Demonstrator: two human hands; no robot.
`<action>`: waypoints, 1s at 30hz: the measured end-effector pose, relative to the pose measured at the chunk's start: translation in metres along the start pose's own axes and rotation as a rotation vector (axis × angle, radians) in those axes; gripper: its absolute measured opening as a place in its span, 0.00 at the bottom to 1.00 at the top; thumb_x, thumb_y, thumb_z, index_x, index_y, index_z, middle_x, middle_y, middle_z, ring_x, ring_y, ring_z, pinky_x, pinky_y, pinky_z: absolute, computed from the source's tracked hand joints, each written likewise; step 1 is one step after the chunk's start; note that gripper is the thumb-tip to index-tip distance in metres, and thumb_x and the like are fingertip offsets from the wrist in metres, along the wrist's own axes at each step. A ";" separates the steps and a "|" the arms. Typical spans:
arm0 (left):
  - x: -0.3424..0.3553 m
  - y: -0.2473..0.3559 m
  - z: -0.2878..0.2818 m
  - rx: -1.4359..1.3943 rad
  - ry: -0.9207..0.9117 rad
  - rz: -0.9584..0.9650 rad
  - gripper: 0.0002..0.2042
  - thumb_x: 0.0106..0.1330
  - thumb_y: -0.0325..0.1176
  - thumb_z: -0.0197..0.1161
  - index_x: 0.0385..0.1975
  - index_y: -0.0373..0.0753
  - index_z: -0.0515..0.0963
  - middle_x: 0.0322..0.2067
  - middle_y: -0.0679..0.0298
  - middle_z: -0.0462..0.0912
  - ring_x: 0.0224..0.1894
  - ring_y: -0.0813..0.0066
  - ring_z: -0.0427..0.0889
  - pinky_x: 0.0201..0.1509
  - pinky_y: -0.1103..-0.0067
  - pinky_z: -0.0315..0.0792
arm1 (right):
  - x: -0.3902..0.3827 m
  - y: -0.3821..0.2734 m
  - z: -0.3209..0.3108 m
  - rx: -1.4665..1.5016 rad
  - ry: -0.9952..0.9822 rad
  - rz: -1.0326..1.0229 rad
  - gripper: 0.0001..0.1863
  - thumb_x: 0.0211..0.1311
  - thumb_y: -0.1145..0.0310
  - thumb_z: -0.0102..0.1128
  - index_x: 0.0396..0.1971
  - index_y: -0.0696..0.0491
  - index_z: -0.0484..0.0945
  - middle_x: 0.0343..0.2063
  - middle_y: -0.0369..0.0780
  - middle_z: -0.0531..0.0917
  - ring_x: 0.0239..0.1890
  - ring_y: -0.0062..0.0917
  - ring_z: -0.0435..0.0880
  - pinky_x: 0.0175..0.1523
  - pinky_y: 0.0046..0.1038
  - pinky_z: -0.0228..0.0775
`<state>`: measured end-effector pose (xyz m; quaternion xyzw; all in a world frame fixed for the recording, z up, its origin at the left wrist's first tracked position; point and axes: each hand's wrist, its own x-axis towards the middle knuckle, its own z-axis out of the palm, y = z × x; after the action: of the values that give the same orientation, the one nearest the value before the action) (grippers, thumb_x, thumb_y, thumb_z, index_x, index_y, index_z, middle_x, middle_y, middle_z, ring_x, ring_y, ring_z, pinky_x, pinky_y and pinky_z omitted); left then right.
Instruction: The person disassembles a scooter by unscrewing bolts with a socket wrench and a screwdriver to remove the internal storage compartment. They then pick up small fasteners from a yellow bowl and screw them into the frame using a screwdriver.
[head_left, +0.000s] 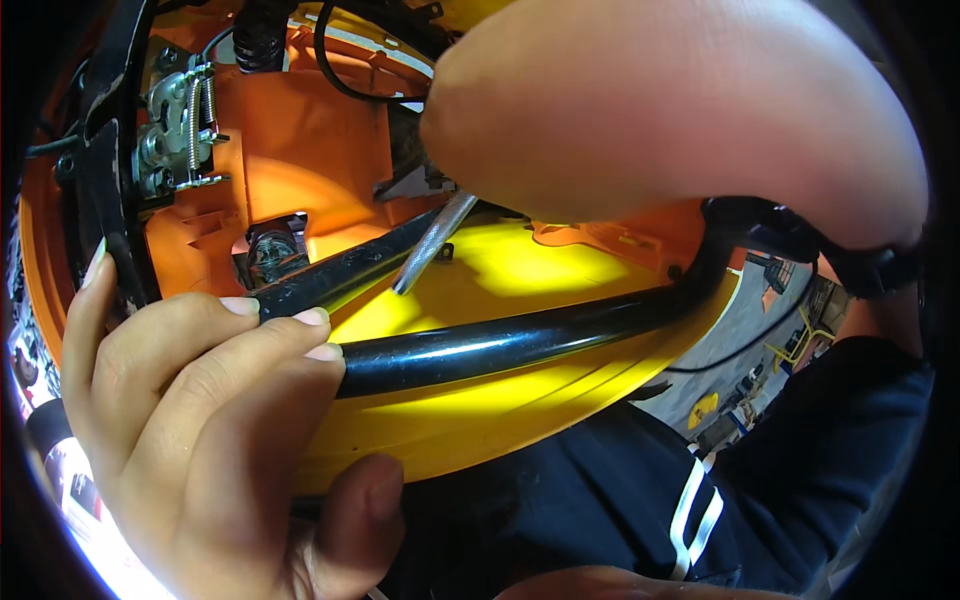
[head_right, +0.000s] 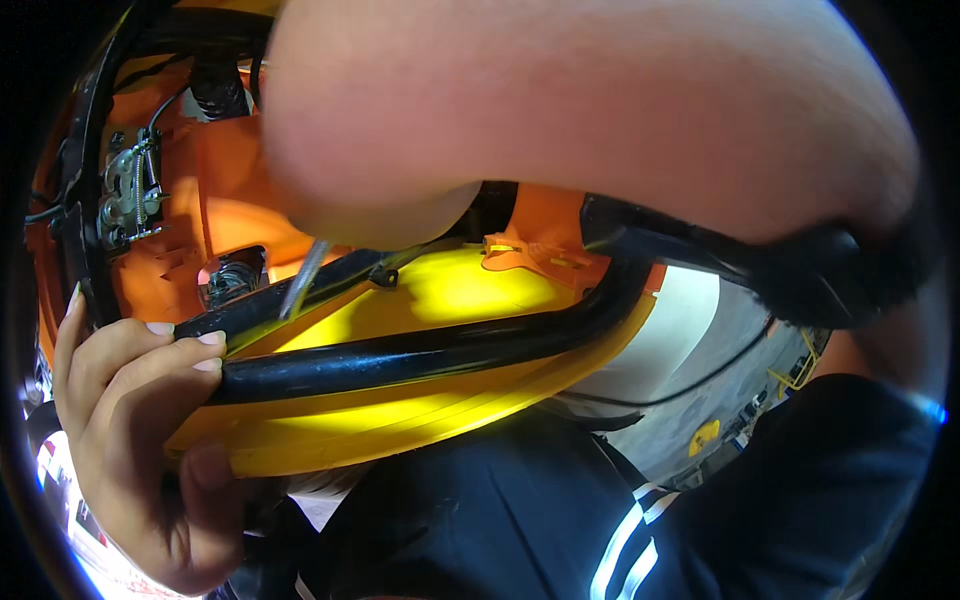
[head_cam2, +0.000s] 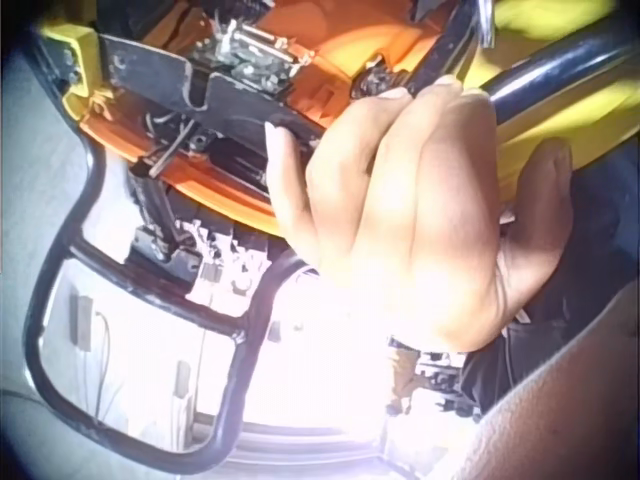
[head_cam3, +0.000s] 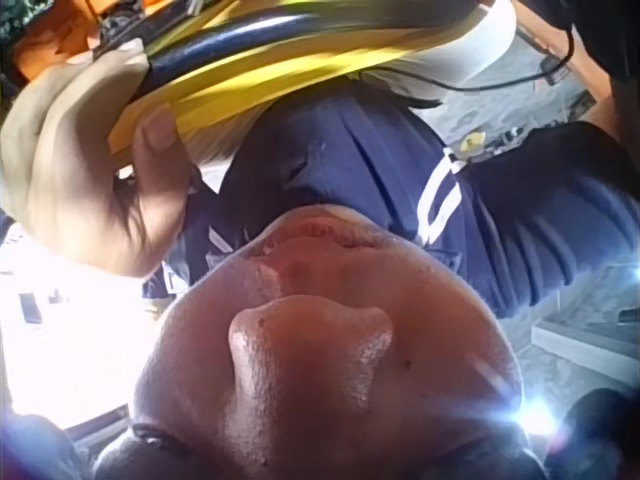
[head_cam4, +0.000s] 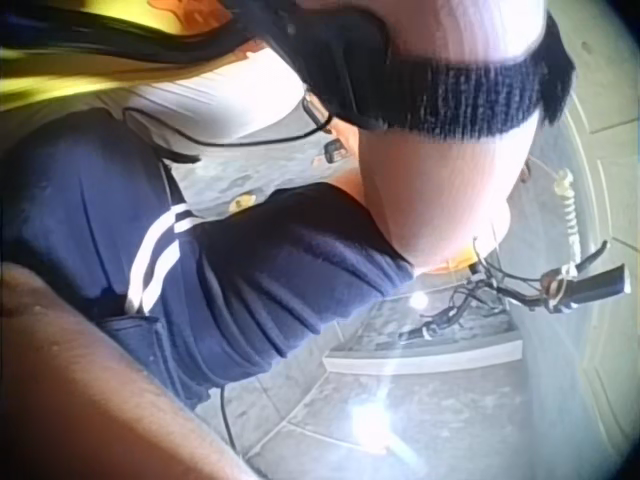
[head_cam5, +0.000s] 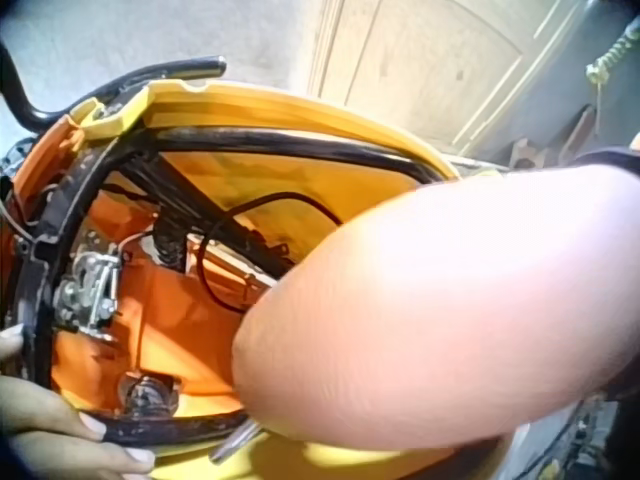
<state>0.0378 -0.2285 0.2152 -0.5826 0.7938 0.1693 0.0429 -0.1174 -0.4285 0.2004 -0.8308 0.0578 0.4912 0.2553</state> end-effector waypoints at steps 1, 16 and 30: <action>-0.012 -0.003 0.004 -0.022 0.024 0.016 0.16 0.63 0.43 0.53 0.34 0.34 0.78 0.35 0.58 0.84 0.41 0.58 0.78 0.69 0.51 0.54 | 0.015 -0.069 -0.021 -0.006 -0.022 0.032 0.13 0.60 0.71 0.52 0.42 0.60 0.79 0.35 0.47 0.83 0.38 0.35 0.83 0.46 0.33 0.77; -0.028 -0.003 0.007 -0.035 0.038 0.041 0.17 0.65 0.44 0.52 0.34 0.34 0.78 0.35 0.58 0.84 0.41 0.58 0.78 0.70 0.51 0.53 | 0.027 -0.108 -0.023 -0.066 -0.062 0.083 0.13 0.61 0.70 0.52 0.42 0.59 0.80 0.35 0.46 0.83 0.38 0.35 0.83 0.45 0.34 0.77; -0.027 0.002 0.000 -0.036 0.003 0.047 0.18 0.66 0.45 0.52 0.34 0.34 0.78 0.36 0.59 0.84 0.42 0.58 0.78 0.70 0.51 0.53 | 0.035 -0.115 -0.015 -0.107 -0.091 0.082 0.13 0.62 0.69 0.53 0.42 0.58 0.81 0.34 0.45 0.84 0.37 0.34 0.83 0.44 0.34 0.77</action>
<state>0.0449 -0.2038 0.2229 -0.5646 0.8042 0.1837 0.0271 -0.0476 -0.3315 0.2188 -0.8170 0.0538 0.5408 0.1926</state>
